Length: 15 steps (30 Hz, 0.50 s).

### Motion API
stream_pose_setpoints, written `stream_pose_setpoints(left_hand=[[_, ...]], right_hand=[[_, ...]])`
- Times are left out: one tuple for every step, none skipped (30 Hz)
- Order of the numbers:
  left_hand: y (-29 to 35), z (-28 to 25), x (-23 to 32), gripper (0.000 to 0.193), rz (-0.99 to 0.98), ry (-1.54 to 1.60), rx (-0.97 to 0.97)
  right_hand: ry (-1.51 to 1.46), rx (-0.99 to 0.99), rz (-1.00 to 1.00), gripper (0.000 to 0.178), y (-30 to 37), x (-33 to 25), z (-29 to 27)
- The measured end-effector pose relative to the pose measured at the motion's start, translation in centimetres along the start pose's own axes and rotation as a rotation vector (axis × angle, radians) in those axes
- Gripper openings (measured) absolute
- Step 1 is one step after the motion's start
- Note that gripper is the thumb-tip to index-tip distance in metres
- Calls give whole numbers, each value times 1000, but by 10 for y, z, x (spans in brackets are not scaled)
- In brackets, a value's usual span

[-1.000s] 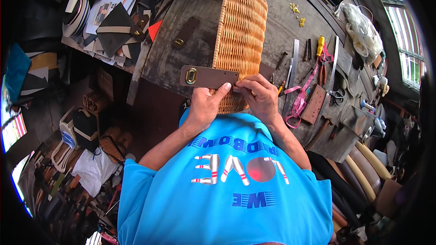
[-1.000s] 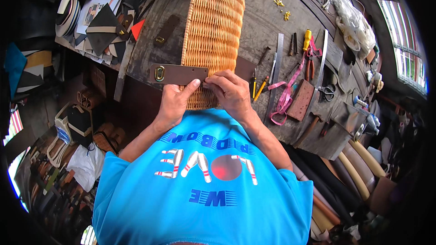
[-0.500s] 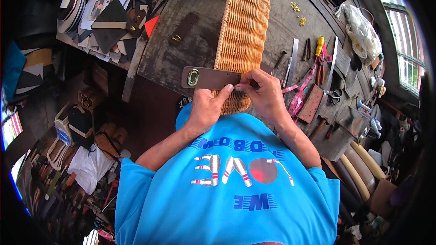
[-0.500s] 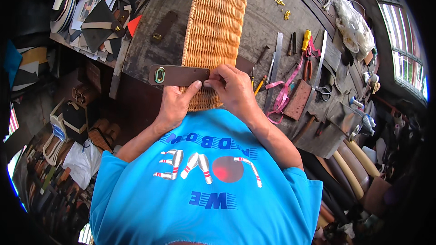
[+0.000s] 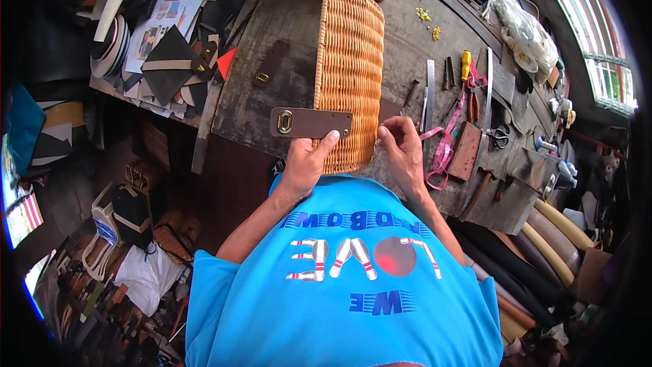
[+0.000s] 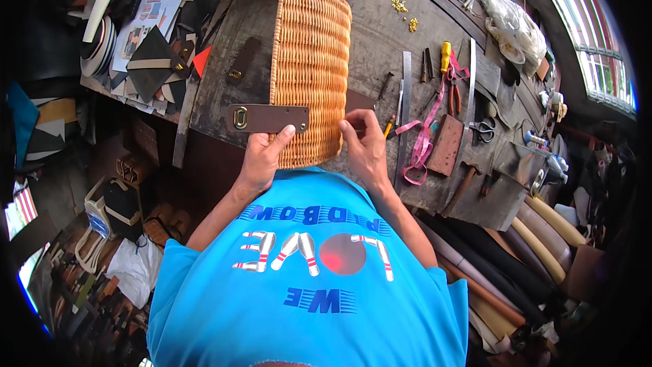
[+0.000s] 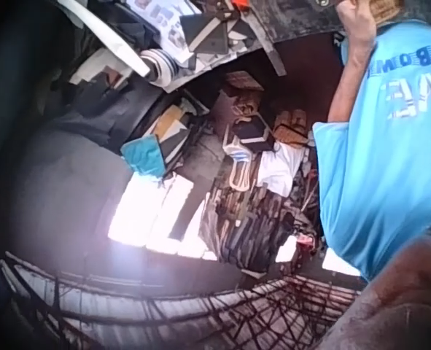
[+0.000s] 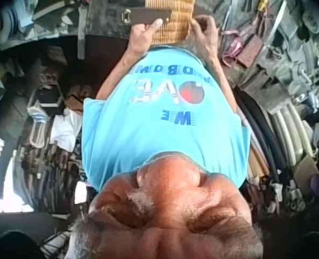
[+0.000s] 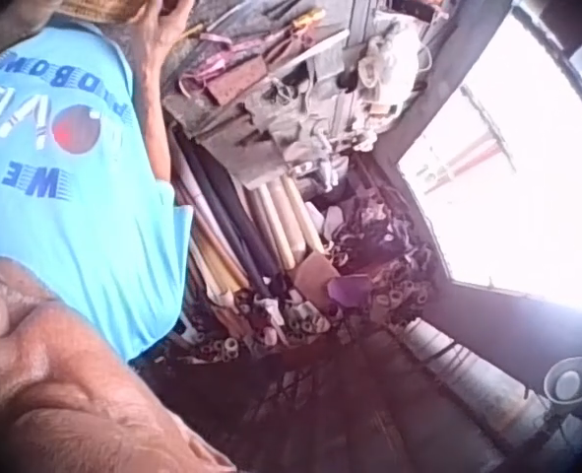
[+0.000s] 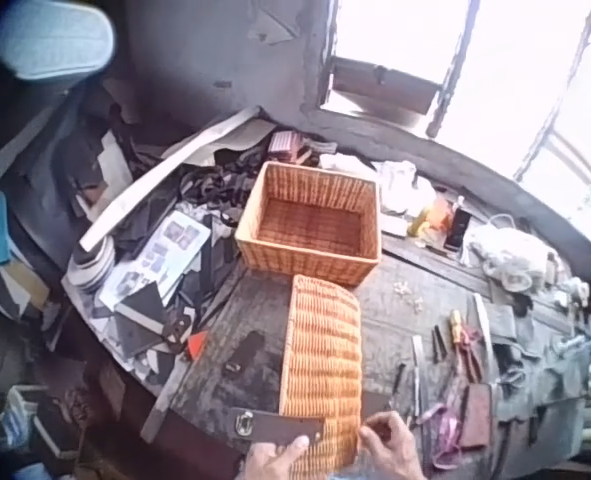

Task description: Measuring and attaching leather straps to a wicker basket using various tools.

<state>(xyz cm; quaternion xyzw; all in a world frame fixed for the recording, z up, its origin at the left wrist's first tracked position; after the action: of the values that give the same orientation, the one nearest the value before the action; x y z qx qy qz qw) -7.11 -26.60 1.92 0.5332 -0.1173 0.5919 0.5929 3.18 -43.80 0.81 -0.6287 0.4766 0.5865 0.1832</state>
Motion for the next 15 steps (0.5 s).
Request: stream_pose_setpoints(left_hand=[[2,1,-4,21,-35,30,-18],[3,0,-4,22,-37,57,-3],[3,1,-5,22,-37,34,-21],[3,1,-7,22,-47,82,-27],[3,1,-9,23,-58,130,-32],[2,3,-10,23,-59,106,-47],[2,4,-11,23,-70,128,-56],[2,6,-12,23,-81,152,-62],[2,8,-11,23,-81,133,-70],[1,12,-10,24,-87,146,-100],[1,14,-10,25,-93,163,-125],[1,14,-9,28,-107,143,-157],[1,14,-8,28,-106,133,-157],[3,16,-7,29,-119,127,-172],[4,17,-7,29,-132,122,-187]], right_hand=[[34,67,71,44,12,19,-11],[18,81,65,44,22,19,-11],[52,31,-12,65,31,14,-6],[88,-18,-88,86,37,8,0],[180,-107,-151,110,39,-4,8],[276,-85,-349,110,42,-27,13],[377,-60,-545,111,46,-49,20],[364,-40,-547,111,42,-53,23],[443,-98,-609,112,41,-60,34],[524,-158,-670,114,40,-66,43],[514,-148,-672,114,36,-70,40],[529,-173,-672,114,33,-72,41],[546,-200,-672,114,30,-74,41],[541,-225,-689,117,29,-75,41],[534,-222,-689,117,26,-77,39]])
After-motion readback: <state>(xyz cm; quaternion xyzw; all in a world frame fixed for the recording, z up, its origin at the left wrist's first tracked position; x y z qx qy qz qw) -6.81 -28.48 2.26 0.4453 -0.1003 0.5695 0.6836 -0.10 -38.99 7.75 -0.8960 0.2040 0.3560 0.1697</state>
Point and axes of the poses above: each hand's wrist, its own y-axis away from the middle knuckle, its own z-axis out of the palm, x = y × z, the point moved 9 cm from there along -y, towards the middle knuckle, and after that the axes turned 7 degrees about -z, right-handed, at the moved point
